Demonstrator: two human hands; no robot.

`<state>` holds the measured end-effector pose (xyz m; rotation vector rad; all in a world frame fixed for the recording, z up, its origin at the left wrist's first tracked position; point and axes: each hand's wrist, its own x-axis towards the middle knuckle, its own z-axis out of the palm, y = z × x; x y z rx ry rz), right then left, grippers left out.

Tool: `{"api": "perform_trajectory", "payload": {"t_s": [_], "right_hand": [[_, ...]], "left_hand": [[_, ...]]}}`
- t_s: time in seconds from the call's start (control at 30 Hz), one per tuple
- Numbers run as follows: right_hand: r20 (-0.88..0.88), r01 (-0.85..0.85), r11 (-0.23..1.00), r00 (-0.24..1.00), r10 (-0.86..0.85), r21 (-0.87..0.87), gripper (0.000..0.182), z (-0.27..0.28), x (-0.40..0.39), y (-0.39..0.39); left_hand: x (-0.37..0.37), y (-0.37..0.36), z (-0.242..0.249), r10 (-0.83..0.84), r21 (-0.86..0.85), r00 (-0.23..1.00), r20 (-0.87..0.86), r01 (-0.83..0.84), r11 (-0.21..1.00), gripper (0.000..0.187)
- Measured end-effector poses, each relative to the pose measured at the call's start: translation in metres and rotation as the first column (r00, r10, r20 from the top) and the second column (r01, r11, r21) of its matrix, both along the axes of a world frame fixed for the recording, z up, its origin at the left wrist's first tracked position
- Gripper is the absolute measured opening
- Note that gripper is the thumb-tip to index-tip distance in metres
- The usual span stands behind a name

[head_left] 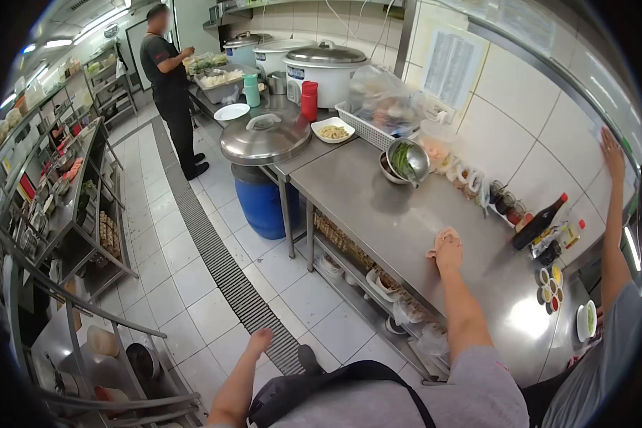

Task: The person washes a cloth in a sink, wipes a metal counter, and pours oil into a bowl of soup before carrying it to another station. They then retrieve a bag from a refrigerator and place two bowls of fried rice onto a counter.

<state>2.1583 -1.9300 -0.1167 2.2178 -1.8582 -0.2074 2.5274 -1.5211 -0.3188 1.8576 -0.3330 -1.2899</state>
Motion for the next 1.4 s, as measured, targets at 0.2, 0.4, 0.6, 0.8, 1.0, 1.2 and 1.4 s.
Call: {"api": "perform_trajectory", "payload": {"t_s": [0.2,0.4,0.6,0.8,1.0,1.2,1.4], "right_hand": [[0.368,-0.333,0.918,0.843,0.392,-0.214,0.032,0.008,0.096,0.054],[0.835,-0.595,0.769,0.280,0.473,-0.236,0.039,0.007,0.180,0.165],[0.679,-0.667,0.741,0.581,0.449,0.081,0.028,0.030,0.191,0.154],[0.833,-0.799,0.599,0.302,0.464,-0.044,0.022,0.049,0.220,0.144],[0.955,-0.868,0.486,0.221,0.196,0.101,0.019,0.060,0.261,0.150],[0.921,-0.927,0.286,0.127,-0.368,0.242,0.020,0.068,0.274,0.129],[0.993,-0.792,0.604,-0.115,-0.010,-0.085,0.040,0.078,0.279,0.128]], "left_hand": [[-0.024,-0.171,0.106,-0.226,-0.332,0.934,-0.275,0.128,0.935,0.038],[-0.088,-0.225,0.175,-0.156,-0.509,0.745,-0.648,-0.272,0.816,0.045],[-0.078,-0.214,0.178,-0.117,-0.516,0.992,-0.053,0.073,0.854,0.040],[-0.034,-0.208,0.188,-0.063,-0.512,0.945,0.320,0.229,0.828,0.049],[0.015,-0.181,0.198,-0.038,-0.581,0.929,0.368,0.262,0.770,0.039],[0.040,-0.159,0.227,-0.280,-0.736,0.952,0.126,0.279,0.617,0.031],[0.038,-0.169,0.279,-0.403,-0.797,0.804,-0.437,-0.137,0.588,0.064]]}}
